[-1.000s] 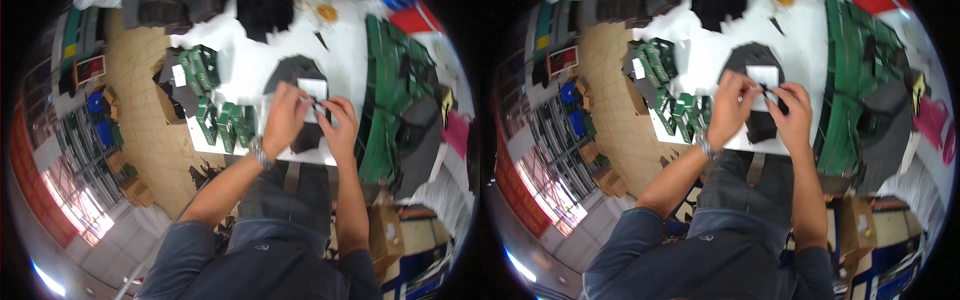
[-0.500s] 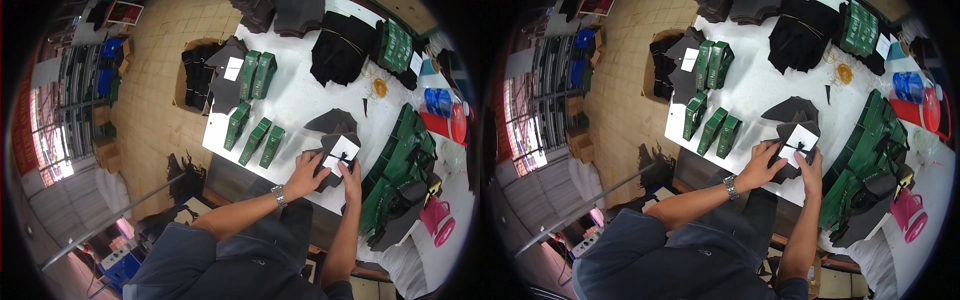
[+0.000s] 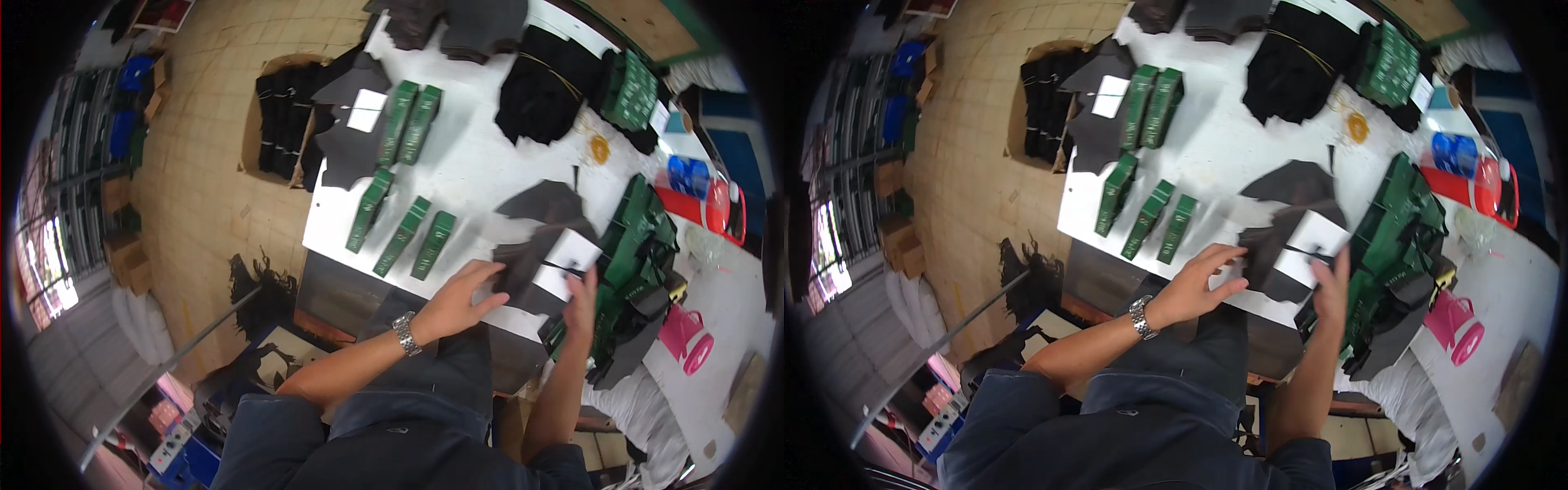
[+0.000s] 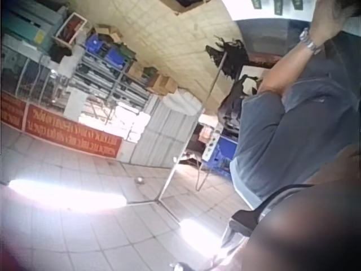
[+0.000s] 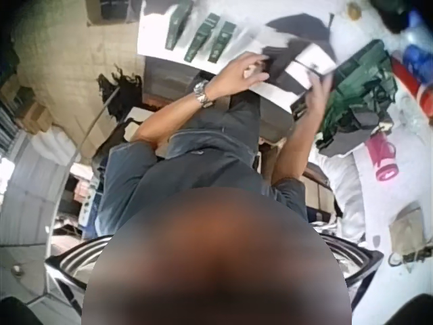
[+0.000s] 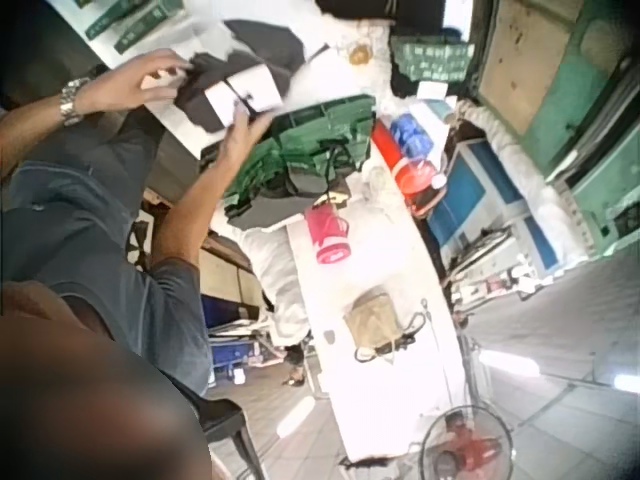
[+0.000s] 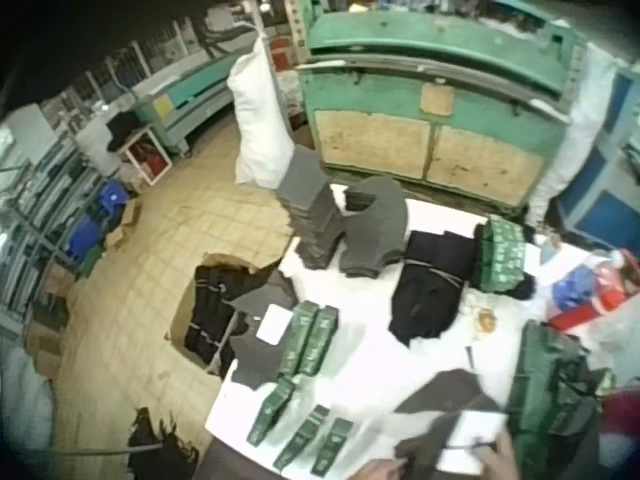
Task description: Sort and mark stacks of shoe upper materials at a manufacturing station.
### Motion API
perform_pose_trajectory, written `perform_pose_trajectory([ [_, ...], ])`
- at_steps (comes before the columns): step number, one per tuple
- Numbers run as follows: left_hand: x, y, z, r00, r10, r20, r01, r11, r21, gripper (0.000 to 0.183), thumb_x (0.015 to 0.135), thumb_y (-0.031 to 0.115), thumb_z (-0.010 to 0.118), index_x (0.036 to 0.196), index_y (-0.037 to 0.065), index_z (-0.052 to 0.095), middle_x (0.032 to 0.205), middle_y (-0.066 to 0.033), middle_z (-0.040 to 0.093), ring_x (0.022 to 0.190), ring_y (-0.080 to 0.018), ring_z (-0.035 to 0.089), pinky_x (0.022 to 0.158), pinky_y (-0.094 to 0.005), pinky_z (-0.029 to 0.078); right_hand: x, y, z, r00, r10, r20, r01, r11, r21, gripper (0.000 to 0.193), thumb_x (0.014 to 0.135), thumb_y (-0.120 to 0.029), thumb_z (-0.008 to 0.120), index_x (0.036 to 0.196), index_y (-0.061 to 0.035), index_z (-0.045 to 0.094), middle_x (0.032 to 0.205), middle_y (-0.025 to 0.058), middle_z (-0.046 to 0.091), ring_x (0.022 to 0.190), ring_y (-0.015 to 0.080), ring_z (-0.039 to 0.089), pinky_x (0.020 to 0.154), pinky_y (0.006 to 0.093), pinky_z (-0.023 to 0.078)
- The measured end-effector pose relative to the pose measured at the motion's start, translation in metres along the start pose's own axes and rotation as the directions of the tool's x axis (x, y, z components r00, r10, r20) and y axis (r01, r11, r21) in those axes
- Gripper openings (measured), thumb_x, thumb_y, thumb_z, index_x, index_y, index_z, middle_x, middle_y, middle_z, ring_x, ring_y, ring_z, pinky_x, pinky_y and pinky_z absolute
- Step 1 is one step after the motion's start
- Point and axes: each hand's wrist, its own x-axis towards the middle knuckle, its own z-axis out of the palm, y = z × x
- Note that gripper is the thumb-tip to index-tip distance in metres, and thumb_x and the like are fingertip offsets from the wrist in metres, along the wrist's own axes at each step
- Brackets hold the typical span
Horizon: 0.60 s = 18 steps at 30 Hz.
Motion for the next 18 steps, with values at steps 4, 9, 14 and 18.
perform_pose_trajectory([
  [4,-0.013,0.022,-0.044,0.993,0.11,-0.033,-0.112,0.991,-0.079,0.057,0.09,0.028,0.079,0.137,0.002,0.057,0.127,-0.0144,0.06,0.116,-0.0269,0.062,0.1,-0.036,0.049,-0.028,-0.055,-0.022,0.999,-0.031,-0.017,0.034,0.971,0.235,0.071,0.087,-0.029,0.071,0.148,-0.0045,0.044,0.135,0.0107,0.06,0.119,0.0249,0.063,0.104,0.0408,0.051],
  [9,-0.017,0.003,-0.114,0.993,0.027,-0.112,-0.083,0.842,-0.534,0.099,0.082,0.035,0.084,0.159,0.006,0.03,0.161,-0.013,0.034,0.149,-0.0261,0.034,0.121,-0.04,0.03,-0.006,-0.095,0.083,0.975,-0.169,0.143,0.12,0.946,0.3,0.064,0.097,-0.046,0.057,0.143,-0.0021,0.052,0.137,0.0153,0.062,0.124,0.0295,0.062,0.105,0.0487,0.051],
  [14,-0.013,-0.023,-0.21,0.898,0.05,-0.438,-0.297,0.803,-0.517,0.117,0.079,0.069,0.077,0.16,0.002,0.025,0.155,-0.0108,0.042,0.143,-0.0219,0.041,0.119,-0.0398,0.035,0.039,-0.115,0.314,0.965,-0.12,0.233,0.035,0.94,0.339,0.065,0.089,-0.027,0.077,0.14,0.0003,0.046,0.122,0.0095,0.061,0.112,0.0191,0.061,0.101,0.036,0.05],
  [18,-0.006,-0.038,-0.272,0.857,-0.135,-0.498,-0.268,0.708,-0.654,0.065,0.095,0.017,0.074,0.151,0.009,0.04,0.137,-0.0091,0.058,0.119,-0.0218,0.063,0.098,-0.0405,0.058,0.07,-0.099,0.397,0.93,-0.199,0.309,0.113,0.955,0.275,0.077,0.084,-0.032,0.083,0.136,0.01,0.044,0.123,0.0156,0.06,0.113,0.0198,0.059,0.102,0.0328,0.046],
])
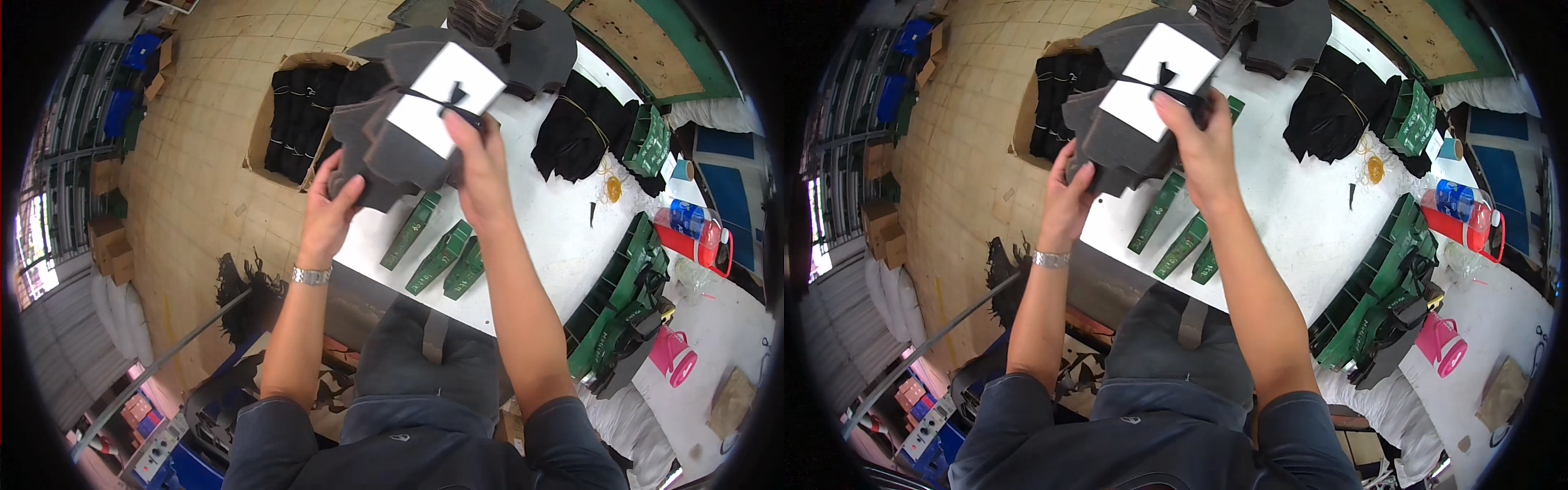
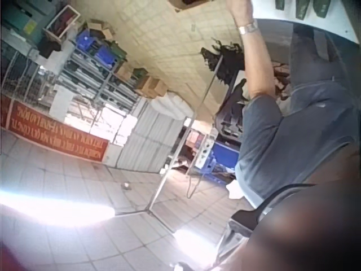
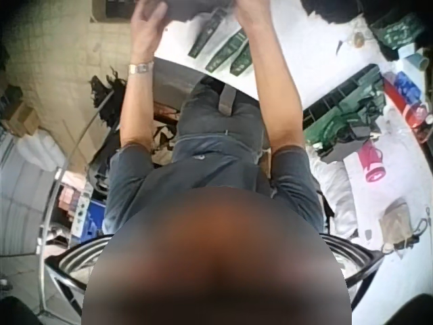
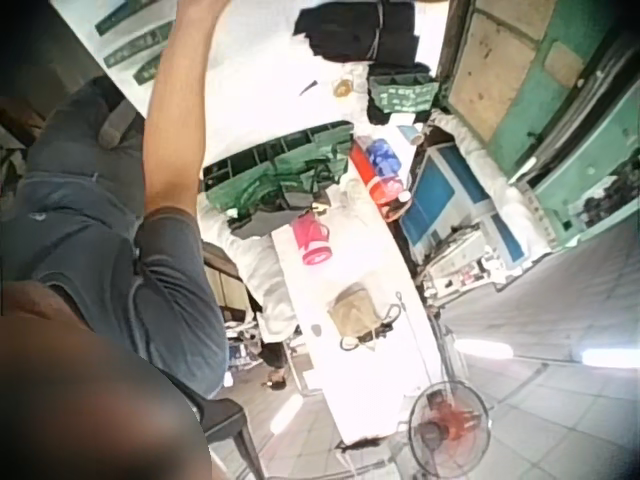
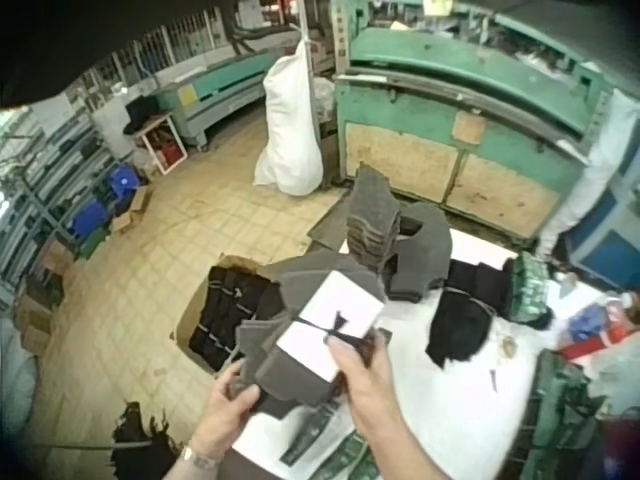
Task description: Sort and mark stacks of shoe upper materials at a manufacturing station.
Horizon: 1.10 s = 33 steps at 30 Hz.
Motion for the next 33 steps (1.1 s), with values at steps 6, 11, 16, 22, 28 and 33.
perform_pose_trajectory([
  [6,0.049,-0.025,-0.04,0.983,-0.173,-0.054,0.177,0.981,0.077,0.054,0.097,0.015,0.072,0.144,0.009,0.048,0.128,-0.0066,0.062,0.111,-0.0192,0.066,0.092,-0.0374,0.06,0.02,0.033,0.004,0.937,-0.346,-0.048,0.077,0.34,-0.937,0.092,0.09,-0.048,0.073,0.144,0.0153,0.034,0.135,0.032,0.041,0.126,0.0476,0.048,0.106,0.0459,0.043],
  [11,0.06,-0.034,-0.029,0.964,-0.26,-0.058,0.266,0.946,0.186,0.053,0.097,0.018,0.073,0.143,0.011,0.051,0.13,-0.0042,0.061,0.113,-0.017,0.064,0.087,-0.0352,0.06,-0.001,0.036,-0.015,0.963,-0.269,0.012,0.128,0.417,-0.9,0.084,0.092,-0.038,0.073,0.15,0.0067,0.033,0.139,0.0284,0.042,0.128,0.0445,0.05,0.108,0.044,0.044],
  [16,0.062,-0.034,-0.047,0.96,-0.27,-0.078,0.281,0.927,0.249,0.053,0.099,0.019,0.071,0.145,0.008,0.049,0.127,-0.0034,0.063,0.112,-0.014,0.063,0.087,-0.0341,0.058,-0.024,0.026,-0.031,0.976,-0.185,0.112,0.19,0.487,-0.852,0.068,0.093,-0.029,0.073,0.144,0.0052,0.045,0.131,0.0233,0.057,0.121,0.0383,0.059,0.103,0.0424,0.048],
  [22,0.05,-0.031,-0.05,0.956,-0.251,-0.154,0.288,0.906,0.309,0.048,0.101,0.019,0.067,0.144,0.006,0.051,0.131,-0.0054,0.06,0.117,-0.0157,0.059,0.088,-0.0341,0.056,-0.077,0.023,-0.102,0.972,-0.222,0.077,0.173,0.457,-0.873,0.044,0.091,-0.018,0.075,0.129,0.0001,0.062,0.126,0.0178,0.062,0.115,0.0329,0.064,0.097,0.0387,0.052],
  [28,-0.033,-0.024,-0.07,0.969,-0.068,-0.238,0.184,0.841,0.509,0.025,0.107,0.015,0.056,0.126,-0.001,0.059,0.1,-0.0056,0.068,0.087,-0.0107,0.065,0.077,-0.0259,0.054,-0.213,0.02,-0.206,0.936,-0.281,-0.211,-0.09,0.388,-0.917,0.024,0.091,-0.011,0.074,0.111,0.0011,0.069,0.101,0.0162,0.069,0.093,0.0306,0.069,0.077,0.036,0.054],
  [33,-0.101,0.01,0.003,0.98,-0.157,-0.125,0.199,0.829,0.522,0.023,0.106,0.015,0.059,0.122,-0.001,0.062,0.088,-0.0039,0.069,0.078,-0.0118,0.065,0.076,-0.0262,0.054,-0.411,0.041,-0.262,0.77,0.112,-0.628,-0.631,0.279,-0.724,0.029,0.09,-0.032,0.076,0.099,-0.004,0.072,0.083,0.0116,0.073,0.076,0.0236,0.071,0.072,0.0357,0.056],
])
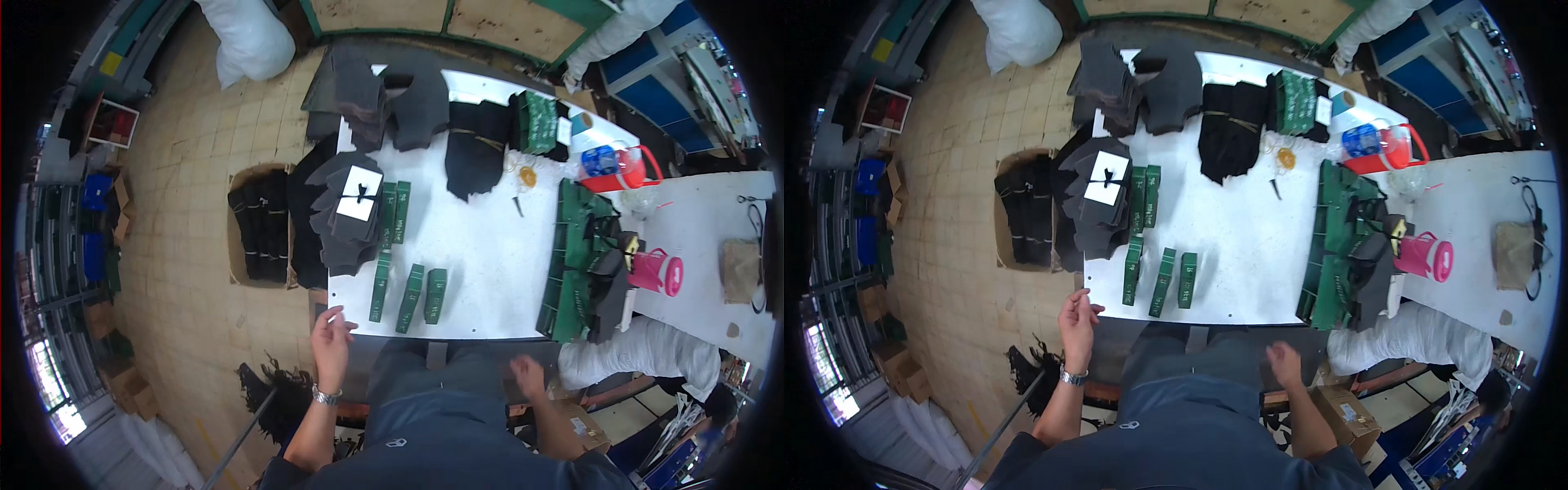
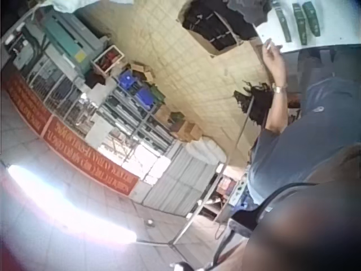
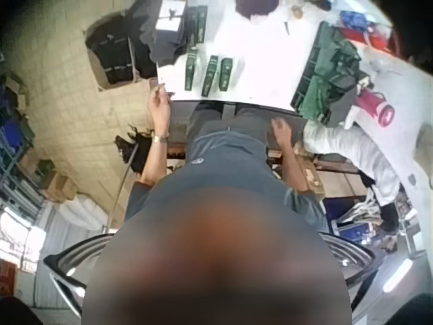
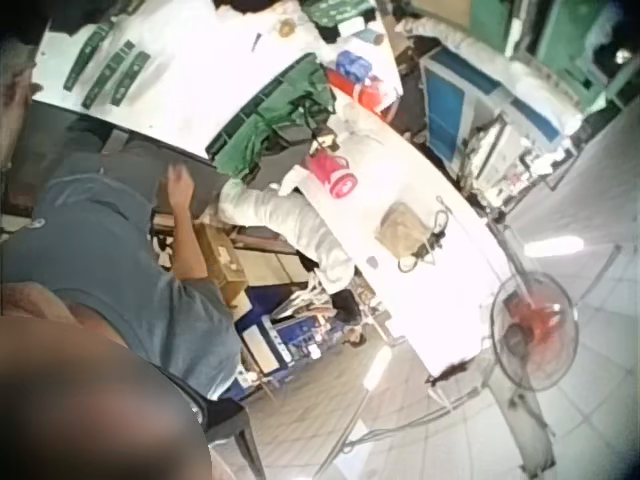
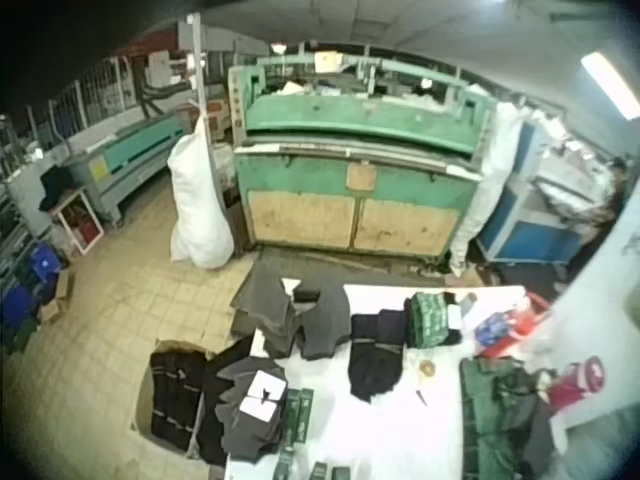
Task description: Sort and mark stacks of shoe upper materials at a manufacturing station.
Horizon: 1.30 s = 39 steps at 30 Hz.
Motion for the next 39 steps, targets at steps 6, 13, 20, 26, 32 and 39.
perform_pose_trajectory([
  [6,-0.104,0.221,0.076,0.37,0.899,0.234,-0.789,0.437,-0.431,0.029,0.087,0.014,0.081,0.107,-0.004,0.071,0.1,-0.0134,0.069,0.092,-0.0303,0.07,0.083,-0.0419,0.055,-0.117,0.24,0.032,0.831,0.548,0.099,-0.552,0.834,0.022,0.042,0.086,-0.044,0.075,0.09,-0.0029,0.074,0.089,0.0166,0.075,0.083,0.0309,0.074,0.076,0.0418,0.056],
  [13,-0.223,0.297,0.123,0.017,0.995,0.098,-0.303,0.099,-0.948,0.014,0.099,0.016,0.07,0.098,0.003,0.076,0.104,-0.0072,0.067,0.092,-0.0207,0.064,0.086,-0.038,0.051,-0.1,0.108,-0.023,0.952,0.306,0.013,-0.293,0.895,0.336,0.029,0.095,-0.029,0.071,0.097,-0.0007,0.073,0.07,0.0062,0.069,0.066,0.0131,0.065,0.064,0.0317,0.051],
  [20,-0.318,0.269,0.195,-0.249,0.945,0.214,-0.101,0.194,-0.976,0.007,0.083,0.01,0.082,0.083,0.005,0.077,0.096,-0.006,0.067,0.085,-0.0191,0.063,0.079,-0.0376,0.051,-0.091,0.117,-0.023,0.956,0.042,-0.292,0.06,0.942,0.332,0.031,0.092,-0.028,0.075,0.108,-0.0007,0.072,0.093,0.0133,0.075,0.086,0.0204,0.073,0.079,0.0339,0.056],
  [26,-0.416,0.22,0.261,-0.163,0.918,0.363,-0.052,0.359,-0.932,0.013,0.083,0.017,0.084,0.08,0.007,0.077,0.087,-0.0048,0.066,0.072,-0.0199,0.064,0.077,-0.043,0.049,-0.148,0.238,0.033,0.943,0.177,-0.282,-0.046,0.908,0.416,0.033,0.093,-0.03,0.072,0.108,-0.0012,0.072,0.09,0.0128,0.075,0.085,0.0217,0.073,0.079,0.0342,0.056],
  [32,-0.456,0.2,0.3,-0.308,0.823,0.477,0.07,0.52,-0.851,0.013,0.086,0.019,0.082,0.08,0.008,0.077,0.086,-0.0047,0.066,0.072,-0.0197,0.065,0.079,-0.0448,0.049,-0.225,0.364,0.071,0.852,0.521,-0.05,-0.4,0.708,0.582,0.034,0.094,-0.033,0.072,0.104,-0.0001,0.073,0.083,0.0126,0.074,0.078,0.0207,0.072,0.073,0.0358,0.056],
  [39,-0.462,0.195,0.305,-0.347,0.813,0.467,-0.014,0.494,-0.869,0.013,0.088,0.018,0.08,0.084,0.007,0.075,0.085,-0.0068,0.067,0.074,-0.0232,0.067,0.078,-0.0456,0.051,-0.257,0.381,0.055,0.717,0.696,0.032,-0.463,0.442,0.768,0.031,0.099,-0.03,0.068,0.106,-0.0003,0.073,0.083,0.0054,0.072,0.066,0.0155,0.064,0.057,0.0314,0.049],
])
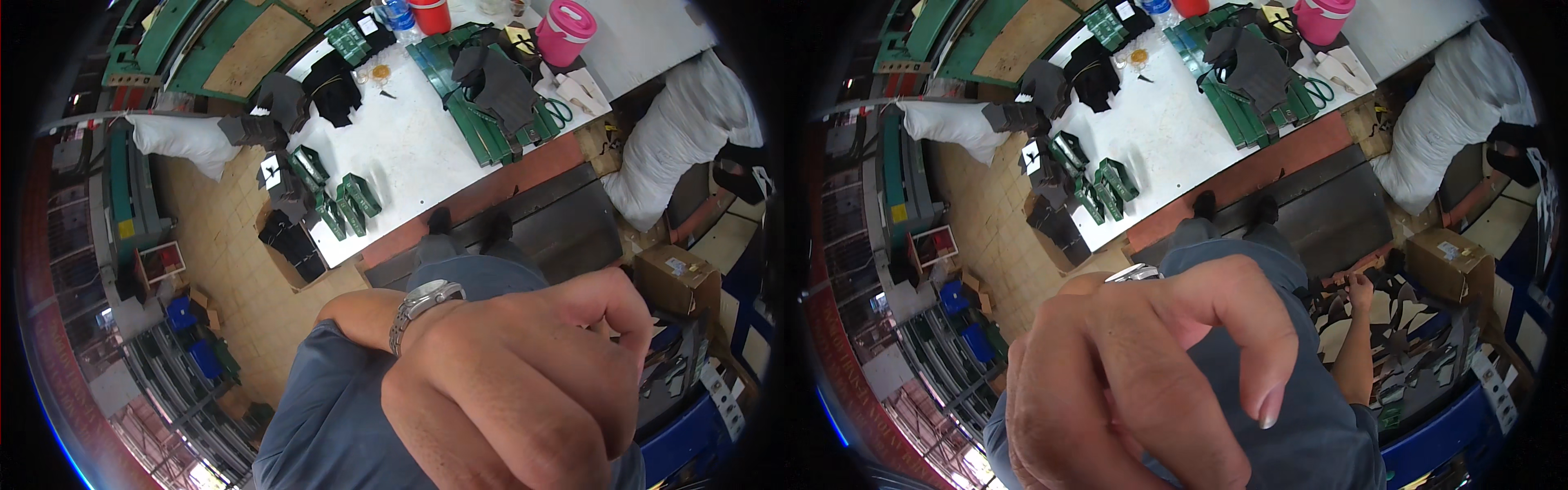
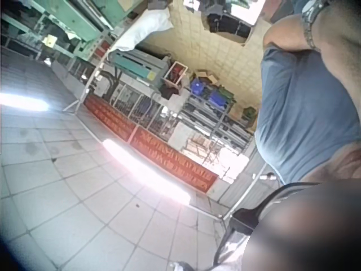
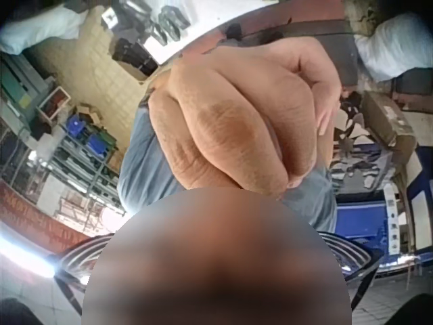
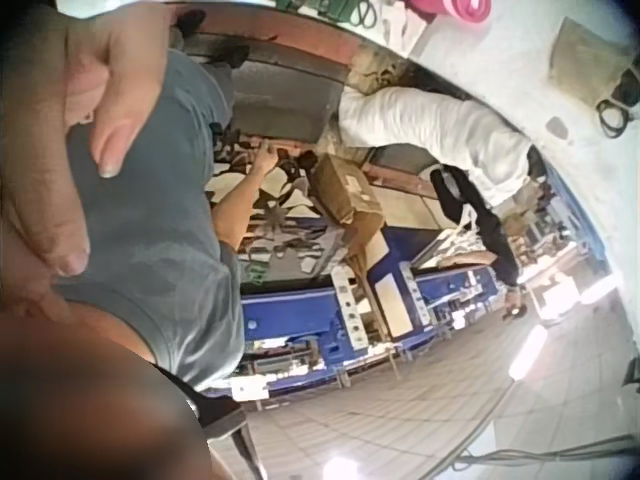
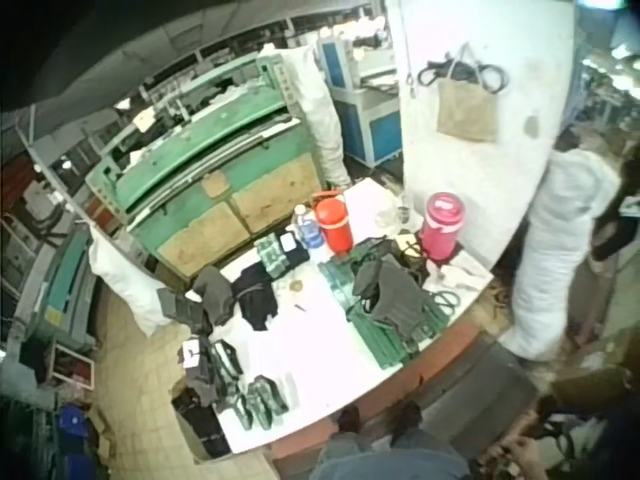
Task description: Sort and mark stacks of shoe upper materials at a manufacturing station.
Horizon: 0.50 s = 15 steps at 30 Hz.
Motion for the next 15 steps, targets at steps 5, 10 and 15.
perform_pose_trajectory([
  [5,-0.009,0.012,-0.024,1.0,-0.003,0.021,0.003,1.0,0.011,0.011,0.088,0.013,0.079,0.088,0.004,0.073,0.086,-0.0094,0.068,0.077,-0.0245,0.068,0.076,-0.0432,0.052,-0.036,-0.019,0.04,0.982,-0.138,-0.132,0.129,0.989,-0.079,0.029,0.099,-0.029,0.067,0.105,-0.0001,0.071,0.088,0.0057,0.073,0.071,0.0113,0.065,0.06,0.0261,0.05],
  [10,-0.02,0.018,-0.073,0.999,0.007,0.043,-0.006,1.0,-0.022,0.011,0.089,0.009,0.077,0.091,0.0,0.071,0.086,-0.0121,0.069,0.079,-0.0258,0.068,0.074,-0.0407,0.054,-0.086,0.002,0.106,0.976,-0.134,-0.171,0.147,0.987,0.067,0.03,0.096,-0.028,0.071,0.105,0.0005,0.072,0.089,0.0069,0.074,0.076,0.0143,0.069,0.068,0.0305,0.054],
  [15,-0.035,-0.033,-0.162,0.993,-0.103,0.055,0.086,0.963,0.255,0.011,0.091,-0.007,0.054,0.085,0.0,0.059,0.083,-0.0099,0.061,0.077,-0.0284,0.065,0.07,-0.0397,0.051,-0.179,0.049,0.174,0.973,-0.017,-0.232,0.015,1.0,-0.011,0.037,0.091,-0.032,0.074,0.105,0.0021,0.073,0.092,0.0148,0.075,0.087,0.0237,0.072,0.079,0.0367,0.054],
])
